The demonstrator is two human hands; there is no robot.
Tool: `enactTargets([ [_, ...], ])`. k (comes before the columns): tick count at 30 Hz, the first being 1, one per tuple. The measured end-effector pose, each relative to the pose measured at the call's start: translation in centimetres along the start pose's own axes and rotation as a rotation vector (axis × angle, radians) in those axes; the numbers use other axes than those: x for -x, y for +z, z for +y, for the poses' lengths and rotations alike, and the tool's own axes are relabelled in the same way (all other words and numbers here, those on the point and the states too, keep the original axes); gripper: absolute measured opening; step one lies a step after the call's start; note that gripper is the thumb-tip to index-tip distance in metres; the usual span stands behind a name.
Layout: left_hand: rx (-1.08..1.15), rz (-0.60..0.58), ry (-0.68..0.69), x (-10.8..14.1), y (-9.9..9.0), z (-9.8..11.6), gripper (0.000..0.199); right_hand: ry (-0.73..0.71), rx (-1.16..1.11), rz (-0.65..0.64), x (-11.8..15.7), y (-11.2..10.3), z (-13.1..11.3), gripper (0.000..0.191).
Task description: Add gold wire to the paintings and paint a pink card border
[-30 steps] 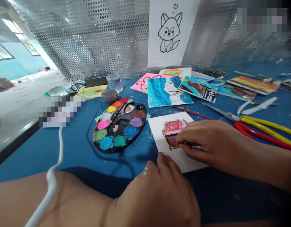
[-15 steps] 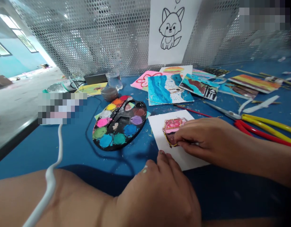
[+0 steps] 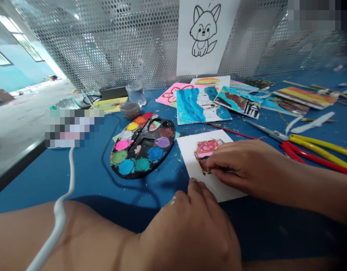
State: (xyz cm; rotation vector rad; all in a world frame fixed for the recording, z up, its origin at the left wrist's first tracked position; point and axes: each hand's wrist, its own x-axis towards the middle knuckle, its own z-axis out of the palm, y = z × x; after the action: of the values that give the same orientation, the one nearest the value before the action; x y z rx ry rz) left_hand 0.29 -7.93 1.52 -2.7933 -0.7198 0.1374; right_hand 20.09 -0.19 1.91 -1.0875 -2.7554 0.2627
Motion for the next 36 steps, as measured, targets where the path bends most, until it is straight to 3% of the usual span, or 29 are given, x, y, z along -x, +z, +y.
enactTargets([
  [3, 0.082, -0.054, -0.065, -0.6, -0.7, -0.4, 0.029, 0.023, -0.024, -0.018, 0.2, -0.2, -0.1, 0.023],
  [7, 0.098, -0.031, -0.188, -1.8, -1.3, -1.1, 0.036, -0.005, -0.075, -0.001, 0.8, -0.3, 0.0, 0.026],
  [13, 0.150, -0.125, -0.159, -2.7, -1.2, -1.8, 0.041, -0.024, -0.081, 0.066, 2.0, -0.5, 1.1, 0.031],
  [20, 0.100, 0.128, -0.124, -1.8, 0.3, -1.9, 0.038, -0.071, -0.112, 0.083, 2.1, -0.9, 1.8, 0.037],
  [25, 0.095, 0.118, -0.104, -1.5, 0.2, -2.1, 0.038, -0.075, -0.099, 0.127, 2.2, -1.1, 1.7, 0.031],
  [32, 0.074, 0.116, -0.088, -1.7, 0.4, -2.3, 0.033, -0.218, -0.049, 0.159, 2.1, -1.4, 1.8, 0.046],
  [36, 0.037, 0.182, -0.091, -1.6, 0.7, -2.3, 0.034, -0.236, 0.050, 0.131, 2.4, -1.0, 2.3, 0.053],
])
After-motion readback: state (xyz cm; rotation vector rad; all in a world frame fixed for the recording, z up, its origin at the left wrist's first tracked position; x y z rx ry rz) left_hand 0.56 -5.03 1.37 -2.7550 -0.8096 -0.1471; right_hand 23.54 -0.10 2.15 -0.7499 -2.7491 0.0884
